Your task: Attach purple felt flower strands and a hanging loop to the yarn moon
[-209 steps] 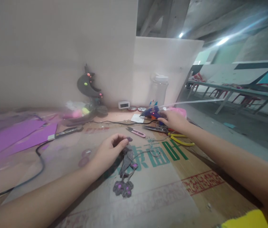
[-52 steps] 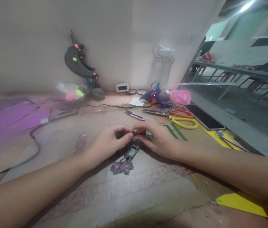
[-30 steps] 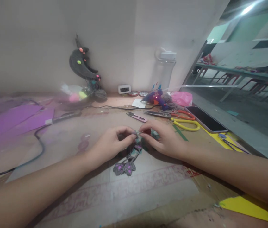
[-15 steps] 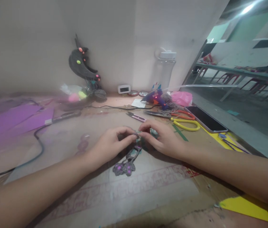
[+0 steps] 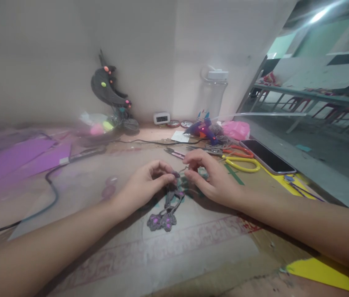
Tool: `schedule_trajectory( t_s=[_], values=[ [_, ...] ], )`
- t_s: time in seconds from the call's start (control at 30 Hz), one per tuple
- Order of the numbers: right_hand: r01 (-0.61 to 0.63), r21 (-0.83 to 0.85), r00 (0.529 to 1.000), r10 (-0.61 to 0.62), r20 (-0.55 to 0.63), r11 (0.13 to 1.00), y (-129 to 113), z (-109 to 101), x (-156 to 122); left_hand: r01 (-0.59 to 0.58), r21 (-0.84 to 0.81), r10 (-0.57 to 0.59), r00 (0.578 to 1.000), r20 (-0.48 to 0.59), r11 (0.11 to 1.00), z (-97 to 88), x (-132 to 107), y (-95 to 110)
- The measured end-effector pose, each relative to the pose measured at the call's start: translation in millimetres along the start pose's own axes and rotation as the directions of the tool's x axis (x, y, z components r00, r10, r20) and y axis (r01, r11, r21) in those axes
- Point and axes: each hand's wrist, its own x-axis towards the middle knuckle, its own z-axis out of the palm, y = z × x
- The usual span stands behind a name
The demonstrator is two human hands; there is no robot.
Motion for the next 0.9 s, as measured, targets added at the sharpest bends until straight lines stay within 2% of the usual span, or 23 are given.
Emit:
schedule_trajectory(
  t_s=[0.1,0.27,0.63,0.8,0.9],
  values=[
    [0.096,-0.037,0.994,-0.097,-0.042,0.995,0.7,-1.9,0.8,-0.034,-0.047,0.033,0.999,-0.016,0.998,-0.1,1.6,-0.9],
    [0.177,-0.064,0.984,-0.178,-0.017,0.982,1.2,-1.7,0.2,-0.052,-0.053,0.051,0.998,-0.021,0.997,-0.2,2.5,-2.6],
    [0.149,-0.116,0.989,-0.145,0.041,0.982,2.0,-1.6,0.5,-0.04,-0.078,0.041,0.999,0.006,0.996,0.4,1.7,-5.8],
    [0.099,-0.075,0.995,-0.1,-0.006,0.992,0.0,-1.9,1.0,-0.033,-0.118,0.035,0.999,0.017,0.992,0.8,1.9,-7.4],
    [0.126,-0.09,0.992,-0.127,-0.003,0.988,1.0,-1.4,1.4,-0.047,-0.111,0.049,0.999,0.018,0.993,0.6,1.9,-7.6]
  ],
)
